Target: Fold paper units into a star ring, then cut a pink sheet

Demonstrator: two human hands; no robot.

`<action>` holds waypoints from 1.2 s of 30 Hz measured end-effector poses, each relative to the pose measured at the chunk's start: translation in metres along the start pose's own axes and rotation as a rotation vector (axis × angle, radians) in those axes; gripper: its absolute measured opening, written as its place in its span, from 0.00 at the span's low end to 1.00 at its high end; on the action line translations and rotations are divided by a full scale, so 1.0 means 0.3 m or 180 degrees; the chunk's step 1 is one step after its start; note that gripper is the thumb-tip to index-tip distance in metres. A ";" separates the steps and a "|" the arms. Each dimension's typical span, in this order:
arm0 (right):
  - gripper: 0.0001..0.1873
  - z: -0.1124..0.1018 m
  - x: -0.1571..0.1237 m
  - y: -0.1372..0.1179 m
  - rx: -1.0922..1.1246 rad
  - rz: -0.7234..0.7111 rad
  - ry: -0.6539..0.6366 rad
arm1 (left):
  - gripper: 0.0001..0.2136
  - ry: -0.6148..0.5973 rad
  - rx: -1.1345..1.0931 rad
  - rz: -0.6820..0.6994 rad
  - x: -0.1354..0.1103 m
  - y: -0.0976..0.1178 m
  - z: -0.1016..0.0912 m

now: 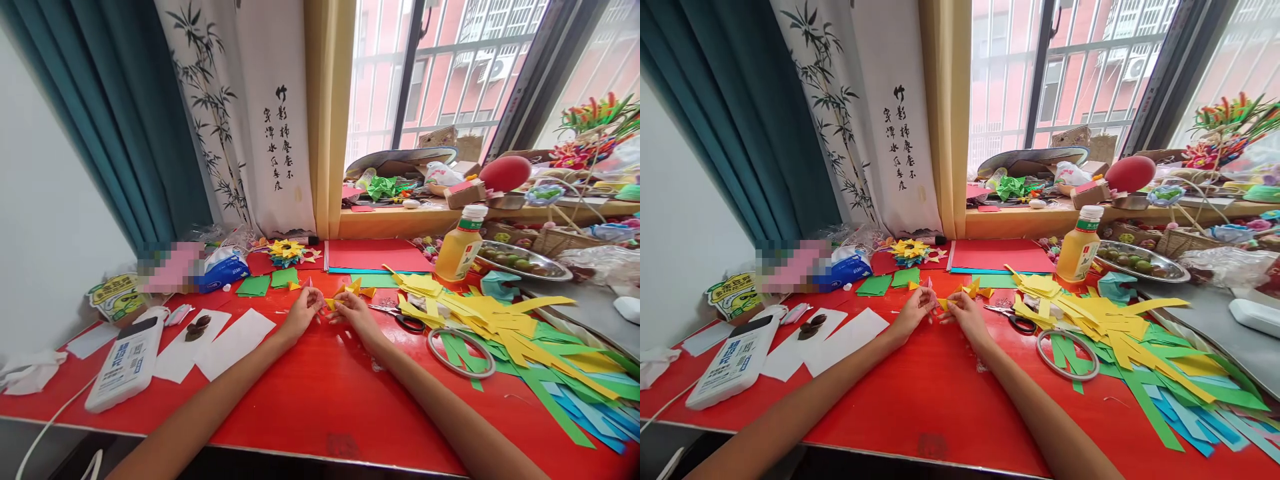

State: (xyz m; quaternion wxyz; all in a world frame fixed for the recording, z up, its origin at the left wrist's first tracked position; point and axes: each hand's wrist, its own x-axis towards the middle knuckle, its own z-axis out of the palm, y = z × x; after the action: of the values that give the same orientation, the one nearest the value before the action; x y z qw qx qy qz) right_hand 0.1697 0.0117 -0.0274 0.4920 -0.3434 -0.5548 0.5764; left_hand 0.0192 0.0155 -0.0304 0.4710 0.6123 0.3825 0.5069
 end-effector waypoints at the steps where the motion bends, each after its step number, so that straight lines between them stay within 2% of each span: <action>1: 0.14 0.001 0.000 0.001 -0.0047 -0.0042 -0.0001 | 0.11 -0.0032 -0.0015 0.0030 -0.002 0.002 -0.001; 7: 0.11 -0.009 0.000 0.000 -0.0494 -0.0402 0.0143 | 0.10 -0.0285 -0.0193 -0.0106 -0.008 0.014 -0.017; 15: 0.05 -0.013 -0.006 -0.006 -0.1844 -0.1002 0.0274 | 0.07 -0.0138 -0.0345 -0.0157 0.004 0.015 -0.019; 24: 0.07 -0.016 -0.012 -0.011 -0.1983 -0.1119 0.0281 | 0.06 -0.0149 -0.0528 -0.0152 0.004 0.022 -0.020; 36: 0.11 -0.019 -0.002 0.007 -0.1803 -0.0883 0.0090 | 0.06 -0.0229 -0.0705 -0.0252 0.000 0.022 -0.017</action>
State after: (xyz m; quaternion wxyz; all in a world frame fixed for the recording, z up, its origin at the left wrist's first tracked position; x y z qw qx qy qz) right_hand 0.1747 0.0132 -0.0304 0.4583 -0.3958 -0.7280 0.3215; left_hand 0.0141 0.0148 -0.0237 0.5689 0.5587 0.3309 0.5047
